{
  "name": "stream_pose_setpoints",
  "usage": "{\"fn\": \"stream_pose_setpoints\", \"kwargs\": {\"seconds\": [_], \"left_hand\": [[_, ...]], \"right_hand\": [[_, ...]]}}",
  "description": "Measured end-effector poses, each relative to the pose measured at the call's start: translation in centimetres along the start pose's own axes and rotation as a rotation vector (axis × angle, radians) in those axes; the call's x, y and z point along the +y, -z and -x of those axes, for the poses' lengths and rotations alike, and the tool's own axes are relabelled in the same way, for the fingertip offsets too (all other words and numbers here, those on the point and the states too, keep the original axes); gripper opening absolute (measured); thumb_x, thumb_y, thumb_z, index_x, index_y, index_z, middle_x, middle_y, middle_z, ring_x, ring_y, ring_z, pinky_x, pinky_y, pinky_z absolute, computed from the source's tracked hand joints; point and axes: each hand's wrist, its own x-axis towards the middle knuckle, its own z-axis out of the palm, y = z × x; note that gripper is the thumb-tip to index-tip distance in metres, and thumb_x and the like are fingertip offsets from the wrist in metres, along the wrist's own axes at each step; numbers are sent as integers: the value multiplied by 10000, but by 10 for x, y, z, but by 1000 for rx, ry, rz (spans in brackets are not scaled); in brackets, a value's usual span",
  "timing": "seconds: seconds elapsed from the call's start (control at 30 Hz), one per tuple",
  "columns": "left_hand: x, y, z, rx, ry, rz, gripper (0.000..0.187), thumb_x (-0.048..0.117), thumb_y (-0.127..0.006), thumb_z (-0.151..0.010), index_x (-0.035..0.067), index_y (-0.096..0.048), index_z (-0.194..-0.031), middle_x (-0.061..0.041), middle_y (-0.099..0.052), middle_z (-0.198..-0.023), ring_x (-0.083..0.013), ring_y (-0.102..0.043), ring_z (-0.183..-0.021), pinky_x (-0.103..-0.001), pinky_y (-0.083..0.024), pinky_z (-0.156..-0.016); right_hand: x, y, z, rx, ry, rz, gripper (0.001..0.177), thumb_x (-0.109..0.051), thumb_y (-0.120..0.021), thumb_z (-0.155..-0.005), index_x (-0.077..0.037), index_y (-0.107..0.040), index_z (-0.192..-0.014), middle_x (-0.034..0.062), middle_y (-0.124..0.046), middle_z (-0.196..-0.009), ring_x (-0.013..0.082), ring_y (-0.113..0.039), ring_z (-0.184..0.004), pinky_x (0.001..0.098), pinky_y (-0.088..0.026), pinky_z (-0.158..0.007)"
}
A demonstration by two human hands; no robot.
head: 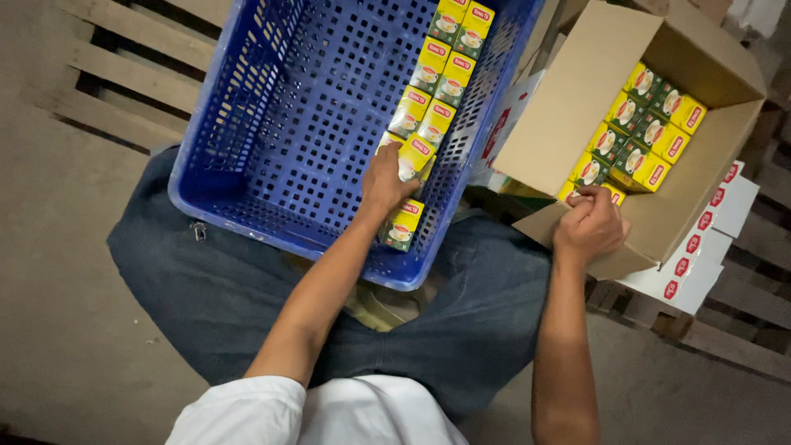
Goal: The person transfers small yellow and green boxes from a cardboard box into a blue plastic basket. The person then closes the cardboard box and places it on top of other boxes.
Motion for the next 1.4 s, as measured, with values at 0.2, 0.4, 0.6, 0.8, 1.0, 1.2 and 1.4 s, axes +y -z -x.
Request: {"fn": "stream_pose_setpoints", "kwargs": {"seconds": [0.2, 0.4, 0.6, 0.8, 1.0, 1.2, 1.4], "left_hand": [[15, 22, 10, 75, 26, 110, 778, 261, -931, -821, 84, -595, -1500, -159, -591, -1349, -500, -692, -1224, -552, -619, -1044], [-10, 42, 12, 201, -16, 287, 811, 359, -939, -835, 105, -591, -1522, -190, -571, -1364, -532, -644, -1315, -580, -563, -1131], [27, 72, 35, 254, -100, 419, 833, 332, -922, -875, 82, -549, -1576, -286, -583, -1441, -584, -569, -1405, -664, -473, -1207], [69, 99, 55, 259, -221, 491, 838, 200, -936, -860, 103, -529, -1587, -302, -610, -1410, -586, -599, -1363, -632, -579, -1081], [115, 109, 79, 215, -250, 530, 835, 169, -928, -884, 80, -511, -1602, -281, -636, -1379, -478, -655, -1311, -563, -619, -992], [165, 94, 86, 158, -344, 555, 878, 183, -979, -835, 118, -531, -1588, -287, -668, -1395, -480, -693, -1236, -515, -614, -956], [230, 68, 88, 32, -426, 569, 894, 275, -1005, -829, 195, -535, -1585, -222, -716, -1402, -377, -718, -1252, -426, -601, -973]], "right_hand": [[11, -2, 5, -20, -8, 64, 185, -193, -588, -1040, -305, -706, -952, -84, -720, -758, 273, -749, -791, 365, -583, -803], [25, -16, 10, 25, -9, 20, 167, -245, -597, -1037, -327, -694, -930, -88, -724, -762, 279, -764, -799, 381, -587, -828], [31, -25, 18, 81, -19, 125, 195, -258, -596, -1032, -358, -702, -902, -123, -718, -735, 214, -767, -789, 345, -557, -873], [44, -36, 18, 41, -18, 81, 170, -272, -592, -1028, -363, -725, -977, -140, -744, -768, 200, -768, -814, 351, -526, -881], [21, -16, 15, 10, -63, -69, 152, -207, -616, -1052, -266, -755, -1065, -43, -787, -857, 263, -774, -897, 411, -498, -937], [-11, 44, -4, -232, -248, -656, 193, -46, -610, -1127, -79, -751, -1256, 168, -811, -1115, 408, -752, -1137, 548, -533, -1051], [-7, 90, -5, -317, -279, -831, 226, -80, -674, -1123, -133, -816, -1291, 113, -811, -1209, 350, -747, -1236, 497, -565, -1096]]}}
